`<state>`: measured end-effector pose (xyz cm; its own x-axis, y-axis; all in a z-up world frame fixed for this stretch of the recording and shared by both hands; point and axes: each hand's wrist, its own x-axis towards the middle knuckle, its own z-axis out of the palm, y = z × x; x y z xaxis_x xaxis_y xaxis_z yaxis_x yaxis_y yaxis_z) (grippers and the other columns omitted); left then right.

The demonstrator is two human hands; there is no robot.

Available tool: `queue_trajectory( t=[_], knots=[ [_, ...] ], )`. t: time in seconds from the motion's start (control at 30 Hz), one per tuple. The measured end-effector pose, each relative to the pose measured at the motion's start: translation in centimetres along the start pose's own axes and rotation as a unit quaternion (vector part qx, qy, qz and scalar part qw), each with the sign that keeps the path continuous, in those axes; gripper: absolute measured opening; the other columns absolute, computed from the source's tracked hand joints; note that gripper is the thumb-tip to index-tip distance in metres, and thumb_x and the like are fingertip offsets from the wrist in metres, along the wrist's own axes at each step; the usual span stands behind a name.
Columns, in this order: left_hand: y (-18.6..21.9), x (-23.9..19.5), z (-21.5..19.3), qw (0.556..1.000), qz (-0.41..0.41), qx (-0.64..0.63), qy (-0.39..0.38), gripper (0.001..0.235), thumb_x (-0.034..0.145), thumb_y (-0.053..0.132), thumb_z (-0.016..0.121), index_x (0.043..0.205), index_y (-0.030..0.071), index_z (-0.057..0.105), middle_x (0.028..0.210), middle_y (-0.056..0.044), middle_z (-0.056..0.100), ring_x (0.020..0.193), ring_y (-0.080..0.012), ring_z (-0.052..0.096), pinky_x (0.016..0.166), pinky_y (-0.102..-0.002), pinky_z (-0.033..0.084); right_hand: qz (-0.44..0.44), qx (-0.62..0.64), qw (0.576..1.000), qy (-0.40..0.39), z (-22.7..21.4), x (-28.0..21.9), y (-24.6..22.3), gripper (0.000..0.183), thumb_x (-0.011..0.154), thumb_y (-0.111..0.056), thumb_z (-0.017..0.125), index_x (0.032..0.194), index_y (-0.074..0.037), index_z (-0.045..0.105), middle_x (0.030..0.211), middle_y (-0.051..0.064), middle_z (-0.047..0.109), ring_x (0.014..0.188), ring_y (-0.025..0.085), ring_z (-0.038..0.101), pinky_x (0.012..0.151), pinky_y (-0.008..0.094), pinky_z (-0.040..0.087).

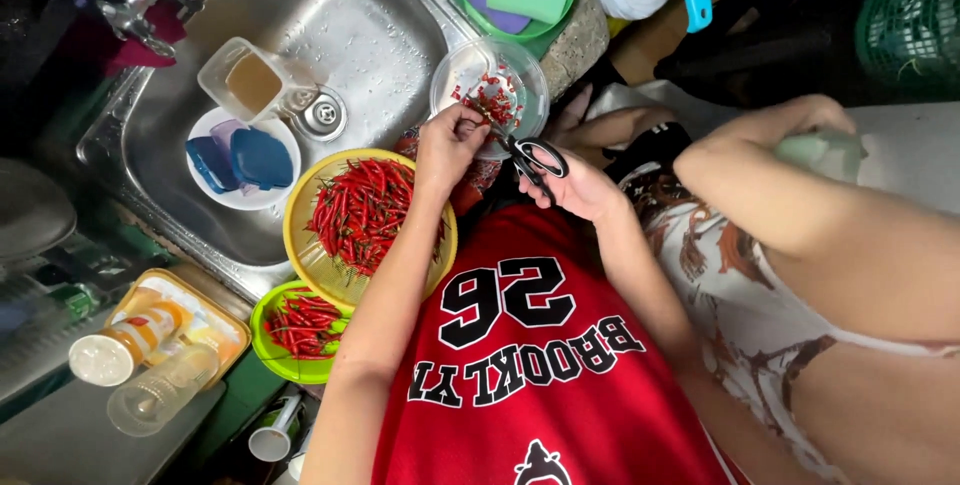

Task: Cutting red chilies with scissors and sorting them into different containers in a kitchen sink area.

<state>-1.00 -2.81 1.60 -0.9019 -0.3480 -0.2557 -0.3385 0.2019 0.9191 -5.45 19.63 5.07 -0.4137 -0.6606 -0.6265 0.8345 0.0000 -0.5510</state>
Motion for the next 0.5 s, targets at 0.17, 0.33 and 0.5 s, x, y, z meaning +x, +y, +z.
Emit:
queue_trajectory(
  t=[0.17, 0.33, 0.5],
  knots=[
    [-0.04, 0.02, -0.06, 1.0, -0.009, 0.006, 0.0, 0.014, 0.081, 0.01, 0.085, 0.092, 0.01, 0.077, 0.078, -0.009, 0.074, 0.071, -0.0124, 0.071, 0.068, -0.026, 0.059, 0.008, 0.004, 1.0, -0.01, -0.82, 0.03, 0.58, 0.034, 0.097, -0.045, 0.063, 0.093, -0.011, 0.061, 0.089, 0.017, 0.072, 0.069, 0.02, 0.062, 0.055, 0.03, 0.047],
    [-0.01, 0.14, 0.46, 1.0, -0.005, 0.001, -0.002, 0.014, 0.081, 0.007, 0.084, 0.093, 0.006, 0.077, 0.078, -0.013, 0.073, 0.071, -0.0154, 0.07, 0.068, -0.027, 0.06, 0.003, -0.004, 1.0, -0.007, -0.31, -0.18, 0.01, 0.033, 0.097, -0.042, 0.064, 0.094, -0.01, 0.062, 0.086, 0.017, 0.071, 0.068, 0.02, 0.062, 0.054, 0.03, 0.048],
    [-0.19, 0.16, 0.9, 1.0, -0.008, 0.007, -0.004, 0.015, 0.08, 0.01, 0.085, 0.093, 0.009, 0.077, 0.078, -0.011, 0.074, 0.071, -0.0146, 0.071, 0.068, -0.027, 0.06, 0.003, 0.002, 1.0, -0.009, -0.58, -0.31, -0.15, 0.032, 0.097, -0.042, 0.064, 0.094, -0.01, 0.059, 0.087, 0.017, 0.07, 0.068, 0.021, 0.062, 0.054, 0.031, 0.047]
  ],
)
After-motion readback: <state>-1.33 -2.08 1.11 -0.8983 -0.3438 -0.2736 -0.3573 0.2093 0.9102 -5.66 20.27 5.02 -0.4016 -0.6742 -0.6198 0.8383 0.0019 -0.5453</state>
